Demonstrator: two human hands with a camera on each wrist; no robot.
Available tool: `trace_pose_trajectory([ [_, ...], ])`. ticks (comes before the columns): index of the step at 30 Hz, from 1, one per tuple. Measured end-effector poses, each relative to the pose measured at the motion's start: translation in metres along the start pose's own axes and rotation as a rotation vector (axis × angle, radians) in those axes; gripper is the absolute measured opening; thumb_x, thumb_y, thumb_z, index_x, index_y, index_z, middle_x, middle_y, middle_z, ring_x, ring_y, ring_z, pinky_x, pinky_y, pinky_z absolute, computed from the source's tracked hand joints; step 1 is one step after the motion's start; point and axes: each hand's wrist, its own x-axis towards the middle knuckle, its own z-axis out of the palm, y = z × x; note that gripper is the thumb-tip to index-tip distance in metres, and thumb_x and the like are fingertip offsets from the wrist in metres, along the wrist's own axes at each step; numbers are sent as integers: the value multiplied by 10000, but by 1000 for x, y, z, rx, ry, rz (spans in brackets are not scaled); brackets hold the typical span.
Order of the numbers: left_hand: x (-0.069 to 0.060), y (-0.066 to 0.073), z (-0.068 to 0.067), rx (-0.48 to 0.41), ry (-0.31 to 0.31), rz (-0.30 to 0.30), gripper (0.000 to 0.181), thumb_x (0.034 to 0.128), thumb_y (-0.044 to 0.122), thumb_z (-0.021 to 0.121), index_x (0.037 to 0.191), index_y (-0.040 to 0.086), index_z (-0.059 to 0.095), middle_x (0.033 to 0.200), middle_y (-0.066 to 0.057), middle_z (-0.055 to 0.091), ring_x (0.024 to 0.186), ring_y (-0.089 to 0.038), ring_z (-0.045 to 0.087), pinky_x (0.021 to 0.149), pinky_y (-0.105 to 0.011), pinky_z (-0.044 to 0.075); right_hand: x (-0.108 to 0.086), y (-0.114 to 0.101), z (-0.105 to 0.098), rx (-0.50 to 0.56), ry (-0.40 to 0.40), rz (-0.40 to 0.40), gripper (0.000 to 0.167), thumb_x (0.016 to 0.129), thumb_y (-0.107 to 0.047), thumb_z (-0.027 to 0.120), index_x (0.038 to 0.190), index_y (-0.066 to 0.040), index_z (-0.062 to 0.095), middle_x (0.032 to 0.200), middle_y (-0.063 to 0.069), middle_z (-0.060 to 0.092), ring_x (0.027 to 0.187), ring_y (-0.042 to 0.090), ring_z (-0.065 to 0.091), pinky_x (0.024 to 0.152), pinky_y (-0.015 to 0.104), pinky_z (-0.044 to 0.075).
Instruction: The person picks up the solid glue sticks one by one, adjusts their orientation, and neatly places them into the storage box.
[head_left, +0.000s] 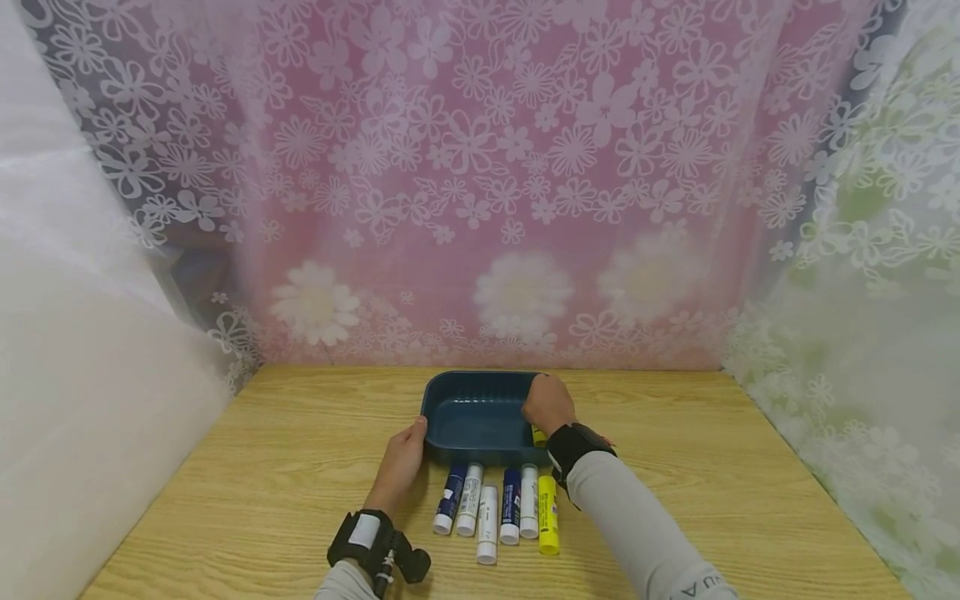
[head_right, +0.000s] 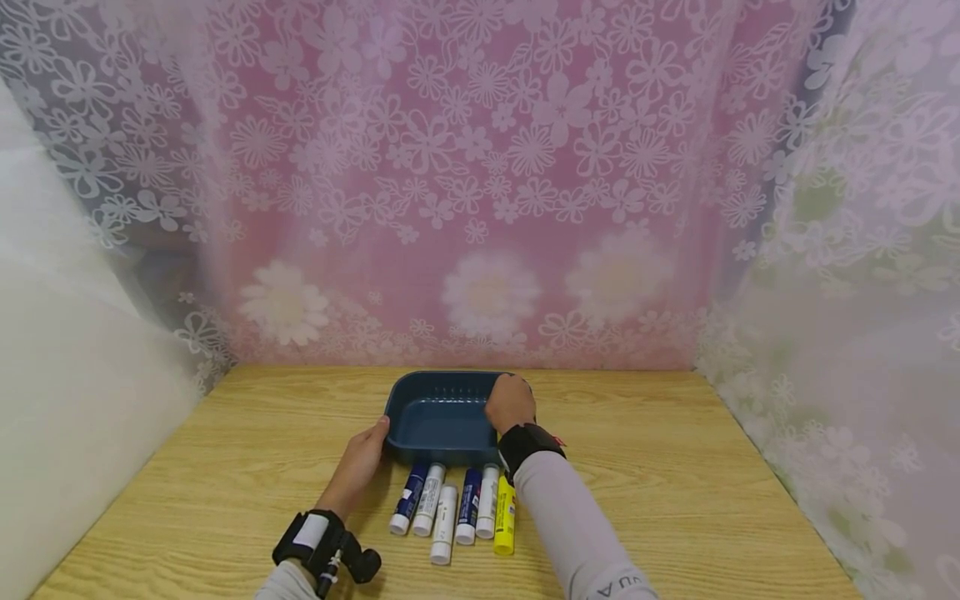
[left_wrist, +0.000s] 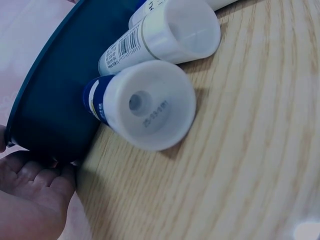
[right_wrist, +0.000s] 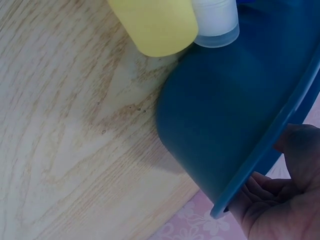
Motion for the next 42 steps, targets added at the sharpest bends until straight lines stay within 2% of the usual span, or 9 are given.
trace_pose_trajectory([
  [10,0,0,0,-9,4,8,655,1097,479,336,1507,-21,442,1584,-201,404,1507,-407,305,1224,-593,245,-1,2,1,-6,36,-11,278,875,15,662,625,-53,560,587,27,437,568,195,489,537,300,373],
  [22,0,-1,1,0,9,1,660,1095,489,341,1511,-13,440,1584,-204,403,1506,-411,307,1223,-593,247,-3,1,0,20,31,-9,418,880,38,633,547,-117,432,546,-23,293,526,164,403,510,289,328],
  [32,0,-1,1,-3,5,5,661,1096,489,337,1513,-13,436,1585,-203,402,1507,-410,306,1222,-595,247,-1,2,0,39,36,-13,357,869,52,622,564,-92,505,556,-16,334,540,171,411,506,283,334],
  [37,0,-1,0,1,3,5,665,1094,496,334,1515,-9,436,1588,-197,401,1507,-407,306,1223,-592,249,-2,2,1,34,43,-23,402,867,56,618,541,-111,453,554,-24,302,532,165,392,506,282,327],
  [42,-1,0,1,-4,3,12,648,1098,477,341,1510,-12,442,1585,-196,407,1506,-405,310,1225,-587,252,-6,0,0,29,63,-55,460,863,95,584,532,-136,364,553,-48,205,501,140,310,500,276,283],
])
